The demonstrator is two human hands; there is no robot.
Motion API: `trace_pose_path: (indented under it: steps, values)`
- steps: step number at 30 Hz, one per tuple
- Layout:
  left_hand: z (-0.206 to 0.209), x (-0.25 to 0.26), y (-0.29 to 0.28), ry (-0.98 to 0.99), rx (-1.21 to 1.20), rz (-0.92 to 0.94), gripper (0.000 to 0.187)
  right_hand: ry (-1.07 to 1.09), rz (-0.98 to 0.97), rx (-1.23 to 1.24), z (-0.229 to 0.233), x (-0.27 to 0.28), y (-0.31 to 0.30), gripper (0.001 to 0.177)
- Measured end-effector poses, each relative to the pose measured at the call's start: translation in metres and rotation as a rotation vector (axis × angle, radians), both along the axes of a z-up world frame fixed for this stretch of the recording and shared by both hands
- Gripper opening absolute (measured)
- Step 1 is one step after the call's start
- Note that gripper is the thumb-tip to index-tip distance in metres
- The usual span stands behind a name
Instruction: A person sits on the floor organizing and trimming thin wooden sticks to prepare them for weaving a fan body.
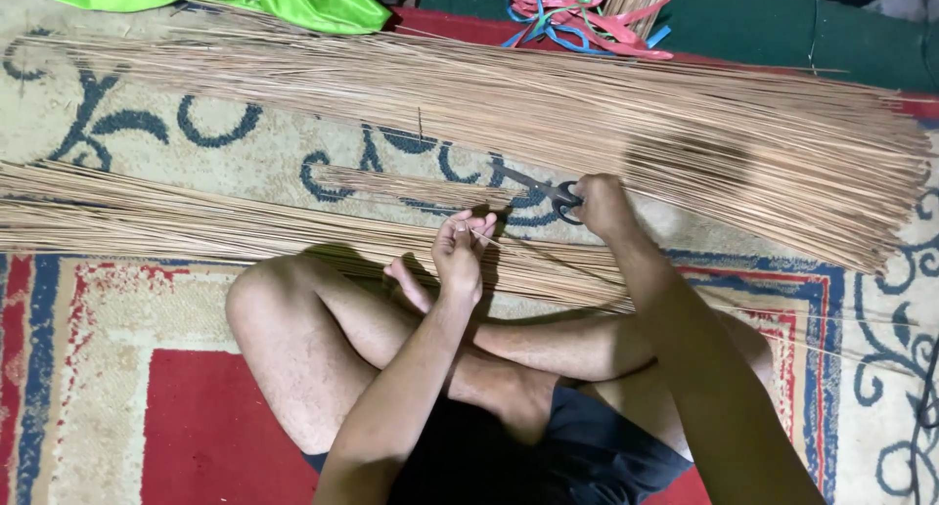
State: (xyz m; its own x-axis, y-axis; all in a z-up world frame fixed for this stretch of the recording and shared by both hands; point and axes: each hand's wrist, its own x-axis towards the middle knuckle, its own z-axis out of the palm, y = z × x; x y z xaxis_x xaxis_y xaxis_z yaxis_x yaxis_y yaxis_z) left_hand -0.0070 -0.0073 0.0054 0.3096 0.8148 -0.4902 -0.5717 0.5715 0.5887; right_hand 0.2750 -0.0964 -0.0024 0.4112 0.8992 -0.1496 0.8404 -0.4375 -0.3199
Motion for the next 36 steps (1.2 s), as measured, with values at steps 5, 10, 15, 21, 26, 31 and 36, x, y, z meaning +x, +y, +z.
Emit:
trace_pose_path:
  steps: [5, 10, 15, 21, 26, 31, 36]
  values:
    - [0.013, -0.008, 0.027, -0.059, -0.025, 0.054, 0.026, 0.216, 0.066, 0.144, 0.116, -0.091, -0.002, 0.020]
    - [0.013, -0.024, 0.078, -0.118, -0.016, 0.143, 0.025, 0.420, 0.167, -0.015, 0.152, -0.116, -0.035, 0.029]
    - [0.027, -0.049, 0.134, -0.105, 0.031, 0.171, 0.025, 0.499, 0.085, 0.009, 0.160, -0.109, -0.040, 0.028]
    - [-0.001, -0.040, 0.128, 0.492, 0.132, 0.320, 0.081, 0.284, 0.124, 0.051, 0.169, -0.134, -0.005, 0.023]
    - [0.106, -0.042, 0.050, 1.154, 1.268, -0.323, 0.057, 0.234, 0.196, 0.051, 0.156, -0.165, 0.017, 0.020]
    - [0.125, -0.046, 0.041, 1.592, 1.651, -1.039, 0.035, 0.332, 0.230, 0.034, 0.169, -0.180, 0.017, 0.020]
    - [0.082, -0.075, 0.086, 1.588, 1.606, -1.106, 0.031, 0.295, 0.220, 0.012, 0.173, -0.153, -0.012, 0.023]
